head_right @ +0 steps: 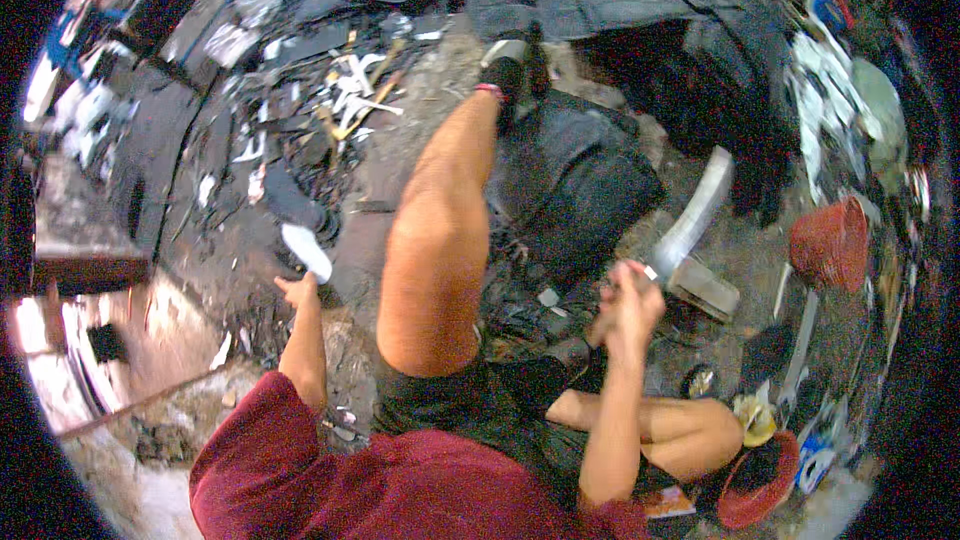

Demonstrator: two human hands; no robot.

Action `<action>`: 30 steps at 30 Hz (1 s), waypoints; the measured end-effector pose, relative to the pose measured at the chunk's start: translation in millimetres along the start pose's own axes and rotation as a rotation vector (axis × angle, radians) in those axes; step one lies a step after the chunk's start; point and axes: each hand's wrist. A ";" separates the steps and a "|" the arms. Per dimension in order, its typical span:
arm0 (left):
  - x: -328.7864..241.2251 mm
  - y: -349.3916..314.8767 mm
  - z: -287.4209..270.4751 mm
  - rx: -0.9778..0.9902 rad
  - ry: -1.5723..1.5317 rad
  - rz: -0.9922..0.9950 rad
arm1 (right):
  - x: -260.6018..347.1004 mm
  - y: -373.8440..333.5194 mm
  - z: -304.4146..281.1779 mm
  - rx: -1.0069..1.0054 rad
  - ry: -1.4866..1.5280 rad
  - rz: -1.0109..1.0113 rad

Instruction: The person sits on the floor and uses a curved blade to cut a black rubber sole into strips. They repeatedly pick up the sole, slice off narrow strips, and drop the pieces onto the surrounding pile of rubber scraps.

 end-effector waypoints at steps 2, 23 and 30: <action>-36.1 -52.8 9.1 -0.018 0.096 -0.038 | -26.1 45.7 5.9 -0.096 -0.199 -0.089; -148.8 -492.9 -128.5 1.624 -0.854 0.572 | 43.5 -157.5 -97.7 0.225 0.028 -0.340; -166.4 -477.1 -191.7 1.239 -0.782 0.437 | -18.1 -229.0 -152.6 0.304 -0.462 -0.528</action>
Point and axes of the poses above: each hand's wrist, its own y-axis towards the middle knuckle, its own z-axis out of the palm, x = y × z, and after that the axes turned 1 degree about x, right-handed
